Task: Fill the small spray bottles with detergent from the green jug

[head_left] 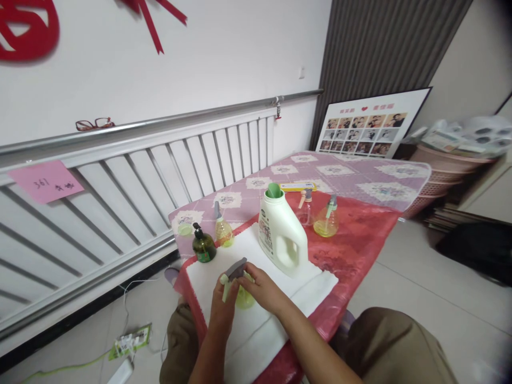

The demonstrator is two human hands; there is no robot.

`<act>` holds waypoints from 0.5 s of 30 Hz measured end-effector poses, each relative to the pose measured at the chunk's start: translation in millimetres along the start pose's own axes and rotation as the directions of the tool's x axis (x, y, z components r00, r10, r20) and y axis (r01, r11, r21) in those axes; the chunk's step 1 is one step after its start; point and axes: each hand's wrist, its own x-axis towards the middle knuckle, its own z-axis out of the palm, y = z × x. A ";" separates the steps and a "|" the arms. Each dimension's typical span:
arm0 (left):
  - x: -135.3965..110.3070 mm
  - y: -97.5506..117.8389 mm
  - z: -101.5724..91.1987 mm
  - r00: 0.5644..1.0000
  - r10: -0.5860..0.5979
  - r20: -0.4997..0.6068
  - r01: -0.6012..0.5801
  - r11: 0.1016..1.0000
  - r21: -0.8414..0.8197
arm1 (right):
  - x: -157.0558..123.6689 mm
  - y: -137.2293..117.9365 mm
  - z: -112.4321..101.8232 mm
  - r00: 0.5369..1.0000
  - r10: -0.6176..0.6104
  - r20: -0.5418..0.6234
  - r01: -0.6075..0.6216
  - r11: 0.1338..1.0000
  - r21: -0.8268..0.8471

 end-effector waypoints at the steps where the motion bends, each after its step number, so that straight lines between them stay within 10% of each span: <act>1: -0.4 -3.8 0.0 1.000 -0.003 -0.019 0.004 0.999 0.035 | 0.7 2.0 0.9 1.000 0.005 -0.011 -0.005 1.000 0.008; 15: 0.0 -29.3 12.2 0.979 0.195 -0.060 -0.190 0.978 0.085 | 6.5 5.5 23.4 0.958 0.156 -0.242 -0.157 0.988 0.015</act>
